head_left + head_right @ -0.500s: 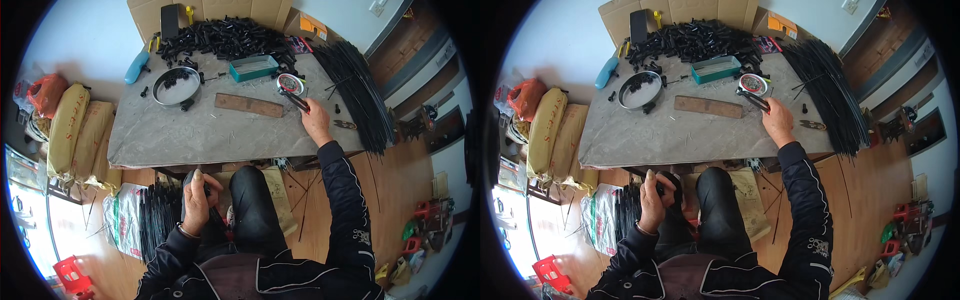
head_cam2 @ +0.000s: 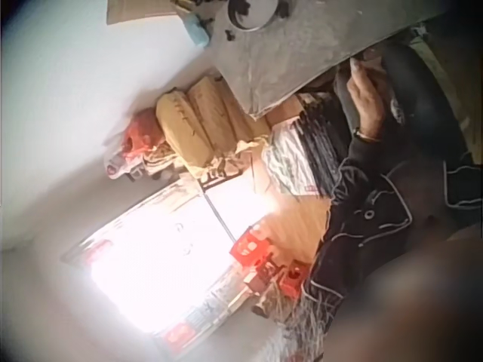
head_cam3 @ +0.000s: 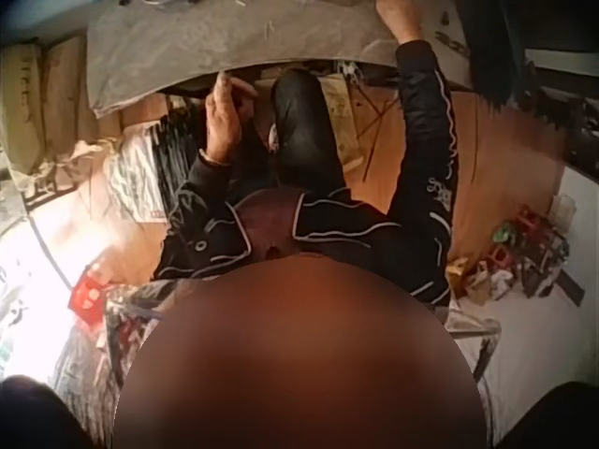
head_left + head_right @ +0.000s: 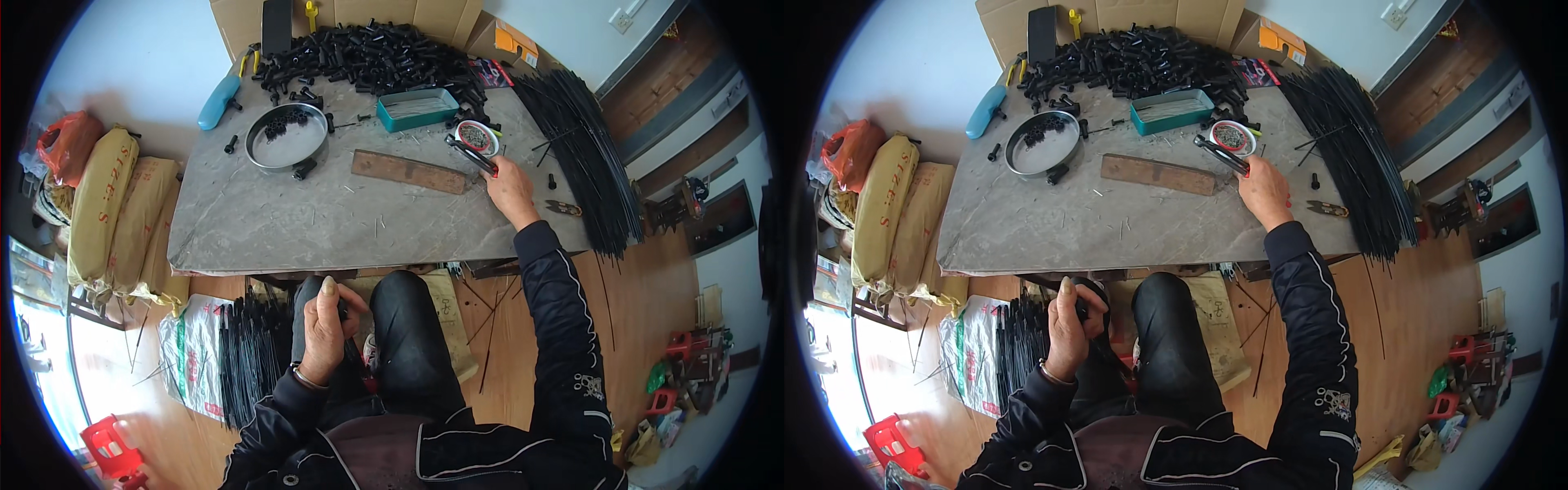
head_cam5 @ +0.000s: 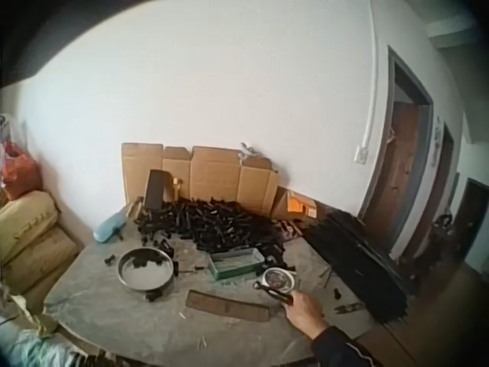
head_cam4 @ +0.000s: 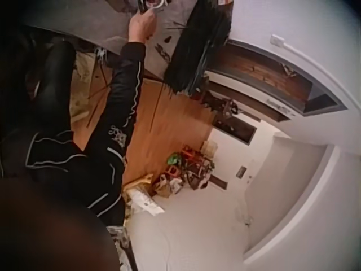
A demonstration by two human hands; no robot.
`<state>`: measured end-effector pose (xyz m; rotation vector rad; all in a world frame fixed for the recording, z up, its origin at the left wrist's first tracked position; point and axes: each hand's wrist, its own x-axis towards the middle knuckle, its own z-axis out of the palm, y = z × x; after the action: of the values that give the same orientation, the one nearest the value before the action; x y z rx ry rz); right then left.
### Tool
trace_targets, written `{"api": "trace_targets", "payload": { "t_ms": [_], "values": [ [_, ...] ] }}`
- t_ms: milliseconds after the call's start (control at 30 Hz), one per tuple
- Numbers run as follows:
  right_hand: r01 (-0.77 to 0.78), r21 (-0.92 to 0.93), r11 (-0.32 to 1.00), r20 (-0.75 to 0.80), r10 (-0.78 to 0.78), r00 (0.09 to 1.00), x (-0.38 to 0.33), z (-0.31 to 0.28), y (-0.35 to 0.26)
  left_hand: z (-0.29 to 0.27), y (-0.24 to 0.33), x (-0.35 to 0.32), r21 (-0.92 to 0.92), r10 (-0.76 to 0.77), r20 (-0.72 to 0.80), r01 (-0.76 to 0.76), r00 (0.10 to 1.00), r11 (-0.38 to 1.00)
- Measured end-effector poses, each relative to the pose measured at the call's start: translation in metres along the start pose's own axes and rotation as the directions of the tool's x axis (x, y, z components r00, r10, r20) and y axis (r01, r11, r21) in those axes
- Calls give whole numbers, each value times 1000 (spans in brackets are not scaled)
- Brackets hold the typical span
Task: Measuring and cutting black cable or rod components using a ruler and pliers at a workbench.
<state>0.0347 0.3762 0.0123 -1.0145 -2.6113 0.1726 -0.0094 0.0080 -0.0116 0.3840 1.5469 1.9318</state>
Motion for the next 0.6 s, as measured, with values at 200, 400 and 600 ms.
{"api": "trace_targets", "payload": {
  "t_ms": [200,400,600],
  "values": [
    [166,-127,978,18,-165,986,-5,-3,2,-2,1,-14,-4,61,10,-61,998,998],
    [-252,761,598,402,-131,906,-55,-68,-54,-12,6,-26,-28,145,55,-143,988,989],
    [-247,927,282,322,-262,910,-112,-59,-94,15,22,-27,6,183,176,-187,967,982]
  ]
}}
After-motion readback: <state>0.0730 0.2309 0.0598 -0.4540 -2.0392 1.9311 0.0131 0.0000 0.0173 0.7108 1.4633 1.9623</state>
